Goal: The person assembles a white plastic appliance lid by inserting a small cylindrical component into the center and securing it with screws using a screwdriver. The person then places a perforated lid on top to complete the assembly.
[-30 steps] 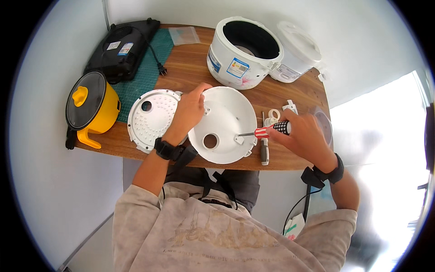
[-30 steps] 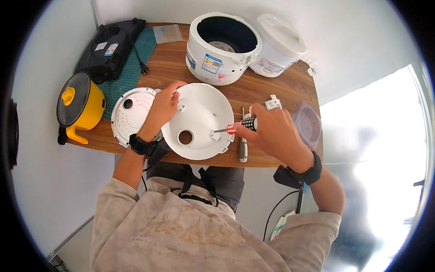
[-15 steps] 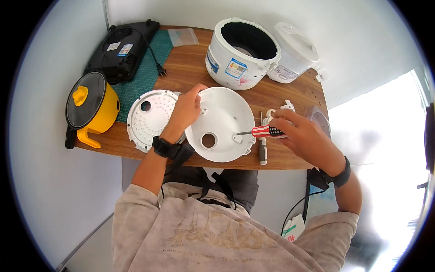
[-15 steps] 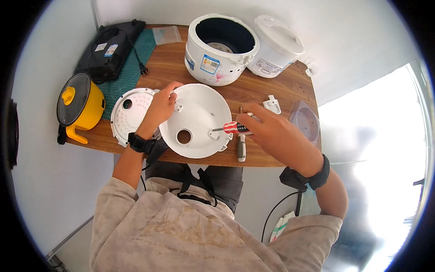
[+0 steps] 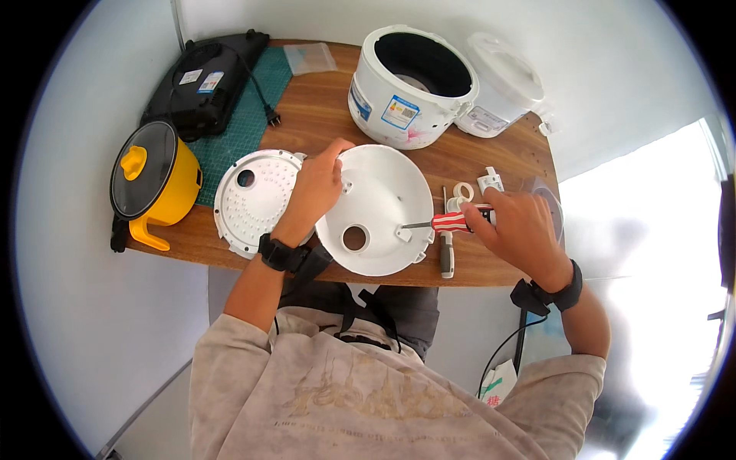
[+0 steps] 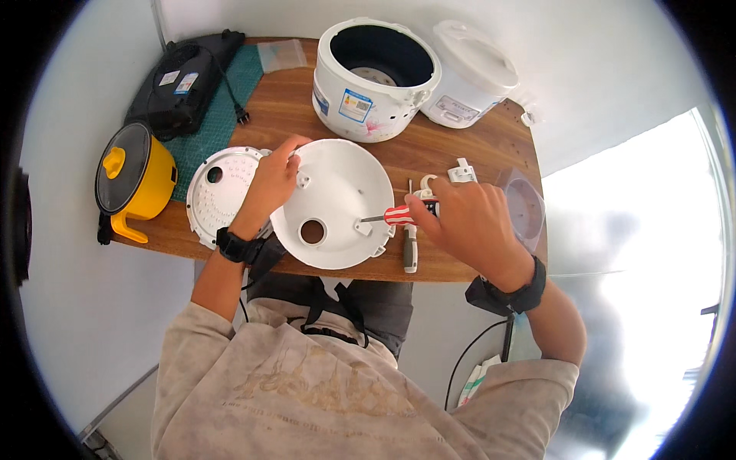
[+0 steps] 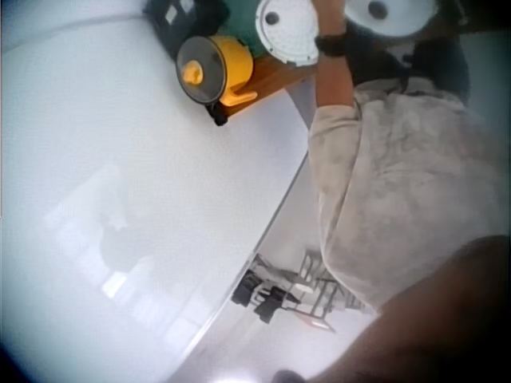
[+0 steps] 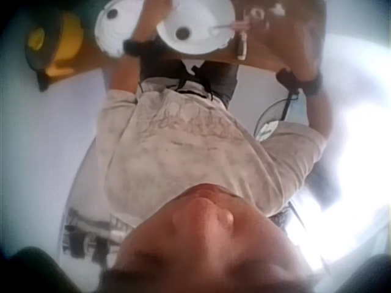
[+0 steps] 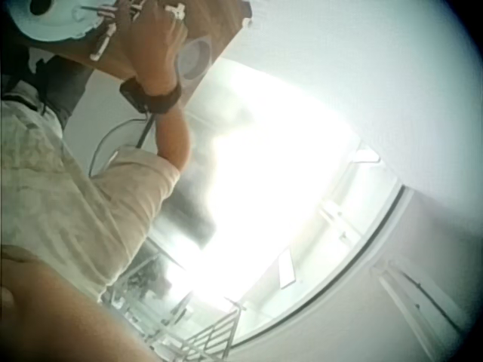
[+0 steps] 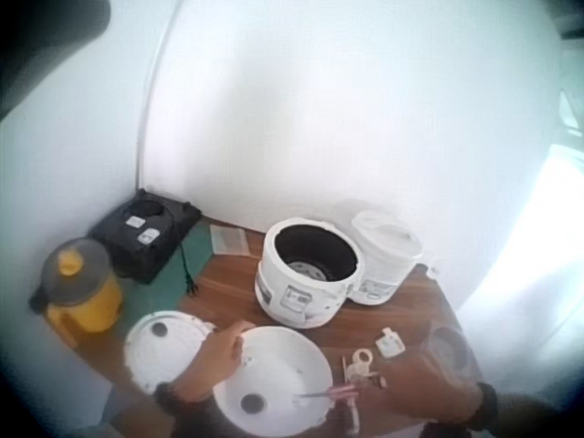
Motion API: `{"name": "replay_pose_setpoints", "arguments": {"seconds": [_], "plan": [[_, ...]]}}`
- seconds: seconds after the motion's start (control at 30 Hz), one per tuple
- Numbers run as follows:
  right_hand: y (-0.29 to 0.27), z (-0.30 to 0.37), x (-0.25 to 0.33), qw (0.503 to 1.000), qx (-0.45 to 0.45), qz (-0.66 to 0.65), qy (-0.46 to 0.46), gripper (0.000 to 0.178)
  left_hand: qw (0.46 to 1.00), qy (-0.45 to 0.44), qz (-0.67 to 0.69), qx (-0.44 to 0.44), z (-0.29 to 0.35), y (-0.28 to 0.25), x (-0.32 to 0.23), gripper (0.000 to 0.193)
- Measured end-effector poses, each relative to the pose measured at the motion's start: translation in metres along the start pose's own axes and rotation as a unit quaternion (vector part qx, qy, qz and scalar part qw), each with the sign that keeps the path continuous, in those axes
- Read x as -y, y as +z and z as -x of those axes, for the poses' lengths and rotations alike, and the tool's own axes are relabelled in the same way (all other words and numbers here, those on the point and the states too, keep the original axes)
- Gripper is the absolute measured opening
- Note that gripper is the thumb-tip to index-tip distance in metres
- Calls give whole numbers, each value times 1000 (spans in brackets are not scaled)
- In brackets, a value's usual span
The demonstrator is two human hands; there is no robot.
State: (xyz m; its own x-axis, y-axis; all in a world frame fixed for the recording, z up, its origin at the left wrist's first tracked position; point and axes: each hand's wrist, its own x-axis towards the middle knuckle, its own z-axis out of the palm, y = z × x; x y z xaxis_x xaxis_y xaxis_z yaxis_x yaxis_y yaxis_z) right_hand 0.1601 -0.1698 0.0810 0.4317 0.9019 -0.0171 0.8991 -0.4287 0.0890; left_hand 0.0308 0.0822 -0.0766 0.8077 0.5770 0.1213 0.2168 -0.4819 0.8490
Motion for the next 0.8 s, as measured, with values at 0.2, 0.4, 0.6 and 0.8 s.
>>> {"name": "replay_pose_setpoints", "arguments": {"seconds": [0.2,0.4,0.6,0.8], "plan": [[-15,2,0,988,15,-107,-106,38,1000,18,-1,-21,-4,5,16,25],[-8,0,-10,963,-3,-123,-241,37,999,16,17,-34,-2,6,18,26],[-7,-4,-12,966,31,-104,-236,38,1000,-12,1,2,-1,0,4,26],[-3,-3,-4,993,48,-62,-92,38,1000,10,6,-21,4,3,6,27]]}}
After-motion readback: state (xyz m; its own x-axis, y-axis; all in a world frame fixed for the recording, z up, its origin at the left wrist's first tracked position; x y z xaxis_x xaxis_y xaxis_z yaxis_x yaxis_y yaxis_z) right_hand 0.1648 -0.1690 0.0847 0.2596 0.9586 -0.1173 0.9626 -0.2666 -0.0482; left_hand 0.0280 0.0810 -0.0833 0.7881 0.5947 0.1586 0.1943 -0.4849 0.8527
